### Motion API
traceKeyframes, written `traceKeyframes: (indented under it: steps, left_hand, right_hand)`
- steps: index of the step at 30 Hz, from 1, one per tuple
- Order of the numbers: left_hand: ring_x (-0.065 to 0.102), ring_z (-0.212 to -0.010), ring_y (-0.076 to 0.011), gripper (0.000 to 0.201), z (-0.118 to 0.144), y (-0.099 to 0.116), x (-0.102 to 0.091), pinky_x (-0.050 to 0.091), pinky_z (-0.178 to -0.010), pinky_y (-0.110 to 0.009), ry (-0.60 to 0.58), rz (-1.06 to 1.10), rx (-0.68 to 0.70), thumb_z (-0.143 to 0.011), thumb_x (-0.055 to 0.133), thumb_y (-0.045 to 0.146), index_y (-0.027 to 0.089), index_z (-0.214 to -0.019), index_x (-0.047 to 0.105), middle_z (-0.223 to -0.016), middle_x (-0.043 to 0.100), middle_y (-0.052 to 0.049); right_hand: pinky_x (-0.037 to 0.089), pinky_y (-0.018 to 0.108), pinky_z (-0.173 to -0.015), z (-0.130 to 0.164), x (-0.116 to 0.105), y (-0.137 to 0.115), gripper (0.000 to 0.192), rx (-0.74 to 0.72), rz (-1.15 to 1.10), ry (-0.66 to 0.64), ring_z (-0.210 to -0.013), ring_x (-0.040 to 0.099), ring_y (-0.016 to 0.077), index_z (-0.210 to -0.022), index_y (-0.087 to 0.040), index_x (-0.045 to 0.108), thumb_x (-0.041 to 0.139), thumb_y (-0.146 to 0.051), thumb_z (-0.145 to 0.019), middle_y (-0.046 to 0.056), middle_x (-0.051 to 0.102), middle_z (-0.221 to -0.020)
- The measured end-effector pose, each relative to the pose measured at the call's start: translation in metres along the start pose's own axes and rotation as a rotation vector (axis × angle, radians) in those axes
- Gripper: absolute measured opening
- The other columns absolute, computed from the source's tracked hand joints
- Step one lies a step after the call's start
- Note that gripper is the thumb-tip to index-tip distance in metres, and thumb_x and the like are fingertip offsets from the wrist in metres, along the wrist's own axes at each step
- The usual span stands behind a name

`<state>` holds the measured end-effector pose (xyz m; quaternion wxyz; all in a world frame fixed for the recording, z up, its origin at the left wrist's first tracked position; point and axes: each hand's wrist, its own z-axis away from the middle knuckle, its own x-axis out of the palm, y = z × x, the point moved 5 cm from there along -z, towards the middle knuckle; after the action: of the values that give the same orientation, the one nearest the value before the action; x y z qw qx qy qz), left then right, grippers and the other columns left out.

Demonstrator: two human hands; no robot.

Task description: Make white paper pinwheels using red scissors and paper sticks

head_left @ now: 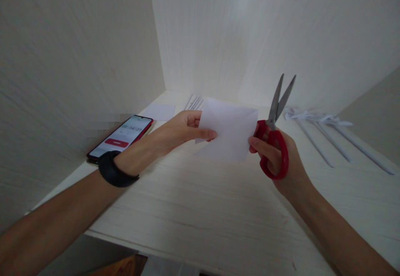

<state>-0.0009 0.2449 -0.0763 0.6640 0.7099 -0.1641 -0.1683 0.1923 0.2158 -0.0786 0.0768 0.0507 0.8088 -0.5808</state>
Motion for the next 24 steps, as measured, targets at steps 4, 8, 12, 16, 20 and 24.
traceKeyframes:
  steps: [4, 8, 12, 16, 20, 24]
  left_hand:
    - [0.065, -0.079, -0.0171, 0.030, 0.000, 0.002, -0.001, 0.051, -0.075, -0.031, 0.005, -0.052, 0.000, -0.067, 0.078, 0.035, 0.015, -0.088, 0.072, -0.086, 0.072, -0.005]
    - [0.067, -0.082, -0.0200, 0.034, 0.000, 0.002, -0.002, 0.051, -0.074, -0.031, 0.034, -0.114, 0.003, -0.071, 0.073, 0.045, 0.016, -0.089, 0.073, -0.086, 0.073, -0.007]
    - [0.066, -0.077, -0.0192, 0.034, -0.001, 0.003, -0.002, 0.050, -0.068, -0.029, 0.078, -0.195, 0.022, -0.073, 0.069, 0.047, 0.014, -0.081, 0.073, -0.079, 0.072, -0.006]
    - [0.058, -0.058, -0.0134, 0.026, -0.003, 0.003, -0.006, 0.043, -0.053, -0.023, 0.146, -0.377, 0.070, -0.074, 0.068, 0.039, 0.013, -0.071, 0.070, -0.063, 0.065, -0.003]
    - [0.055, -0.052, -0.0117, 0.024, 0.000, 0.009, -0.017, 0.040, -0.048, -0.022, 0.339, -0.553, 0.188, -0.076, 0.065, 0.036, 0.014, -0.071, 0.069, -0.060, 0.063, -0.002]
    - [0.059, -0.054, -0.0121, 0.018, 0.008, 0.020, -0.022, 0.043, -0.049, -0.021, 0.526, -0.526, 0.258, -0.076, 0.064, 0.032, 0.014, -0.074, 0.068, -0.063, 0.064, -0.001]
  right_hand:
    - [0.034, 0.024, -0.050, 0.000, -0.002, 0.001, 0.015, 0.009, -0.016, 0.007, -0.055, 0.044, 0.0100, -0.069, -0.021, 0.053, 0.067, -0.026, -0.073, -0.004, 0.049, -0.061]
    - [0.035, 0.024, -0.051, -0.001, -0.004, 0.000, 0.016, 0.030, -0.018, 0.015, -0.055, 0.043, 0.0096, -0.070, -0.022, 0.054, 0.069, -0.024, -0.070, -0.004, 0.050, -0.064]
    - [0.036, 0.025, -0.051, -0.003, -0.004, -0.001, 0.020, 0.044, 0.020, -0.012, -0.056, 0.045, 0.0103, -0.070, -0.022, 0.054, 0.073, -0.029, -0.067, -0.004, 0.051, -0.065]
    - [0.034, 0.025, -0.050, -0.005, -0.007, -0.003, 0.022, 0.031, 0.060, 0.021, -0.055, 0.042, 0.0101, -0.073, -0.022, 0.056, 0.074, -0.034, -0.071, -0.004, 0.050, -0.064]
    - [0.034, 0.027, -0.051, -0.003, -0.012, -0.007, 0.029, -0.023, -0.027, 0.001, -0.057, 0.041, 0.0121, -0.071, -0.022, 0.054, 0.060, -0.047, -0.084, -0.002, 0.047, -0.064]
    - [0.040, 0.030, -0.054, 0.002, -0.001, -0.003, 0.050, 0.029, -0.171, -0.291, -0.061, 0.048, 0.0164, -0.078, -0.023, 0.054, 0.037, -0.069, -0.088, 0.002, 0.051, -0.067]
